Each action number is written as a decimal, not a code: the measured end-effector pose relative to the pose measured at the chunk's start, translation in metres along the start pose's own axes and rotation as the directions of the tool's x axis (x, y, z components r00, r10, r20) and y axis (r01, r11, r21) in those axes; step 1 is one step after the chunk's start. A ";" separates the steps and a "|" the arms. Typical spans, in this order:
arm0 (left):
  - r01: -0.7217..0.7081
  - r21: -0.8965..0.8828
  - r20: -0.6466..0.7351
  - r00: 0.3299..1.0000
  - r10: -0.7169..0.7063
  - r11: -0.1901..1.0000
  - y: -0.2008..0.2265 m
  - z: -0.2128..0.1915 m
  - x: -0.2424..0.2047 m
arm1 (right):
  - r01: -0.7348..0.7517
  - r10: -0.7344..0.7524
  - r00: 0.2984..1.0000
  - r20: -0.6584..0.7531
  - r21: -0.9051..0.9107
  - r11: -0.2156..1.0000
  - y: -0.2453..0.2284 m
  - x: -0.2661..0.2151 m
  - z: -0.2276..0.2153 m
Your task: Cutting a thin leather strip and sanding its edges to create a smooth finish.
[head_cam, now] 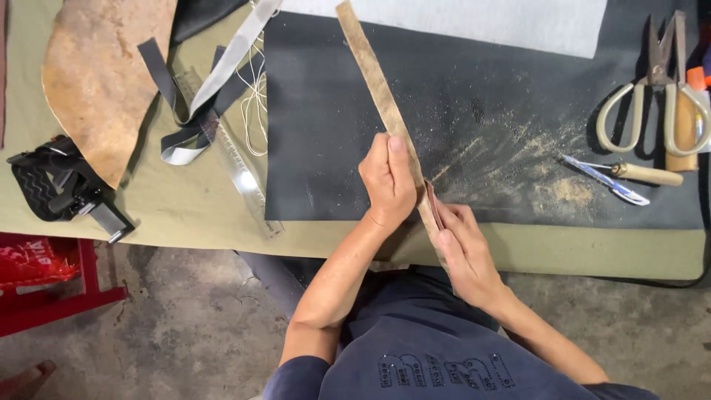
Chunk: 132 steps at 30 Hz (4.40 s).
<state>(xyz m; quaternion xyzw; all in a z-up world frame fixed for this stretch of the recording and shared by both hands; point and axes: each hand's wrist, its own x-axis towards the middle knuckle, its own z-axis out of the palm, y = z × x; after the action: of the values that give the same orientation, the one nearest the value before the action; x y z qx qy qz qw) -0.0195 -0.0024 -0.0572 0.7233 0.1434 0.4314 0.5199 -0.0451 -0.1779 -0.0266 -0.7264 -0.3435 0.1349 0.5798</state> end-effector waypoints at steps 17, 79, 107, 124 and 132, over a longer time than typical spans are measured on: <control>-0.007 -0.058 0.025 1.000 0.008 0.998 0.010 -0.011 -0.006 | -0.089 0.090 0.996 -0.017 0.050 0.995 0.005 0.003 -0.016; 0.180 0.046 0.082 0.980 -0.183 0.983 0.039 -0.006 -0.018 | 0.024 -0.027 0.996 0.087 0.036 0.999 -0.044 0.077 -0.006; 0.090 0.155 -0.086 0.993 -0.077 0.984 0.022 -0.035 -0.019 | 0.079 -0.070 0.993 0.092 -0.098 0.992 -0.037 0.036 0.021; 0.210 0.121 0.058 0.974 -0.218 0.970 0.020 -0.019 -0.063 | 0.093 -0.091 0.995 0.043 -0.047 0.995 -0.016 0.068 0.022; 0.216 0.184 -0.051 0.976 -0.210 0.959 0.009 -0.030 -0.036 | 0.045 -0.049 0.995 0.088 0.042 0.998 -0.035 0.054 0.029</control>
<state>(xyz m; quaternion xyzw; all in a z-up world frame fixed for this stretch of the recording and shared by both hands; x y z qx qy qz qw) -0.0659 -0.0113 -0.0643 0.7429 0.2686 0.3687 0.4899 -0.0353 -0.1181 0.0090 -0.6995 -0.3833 0.1605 0.5814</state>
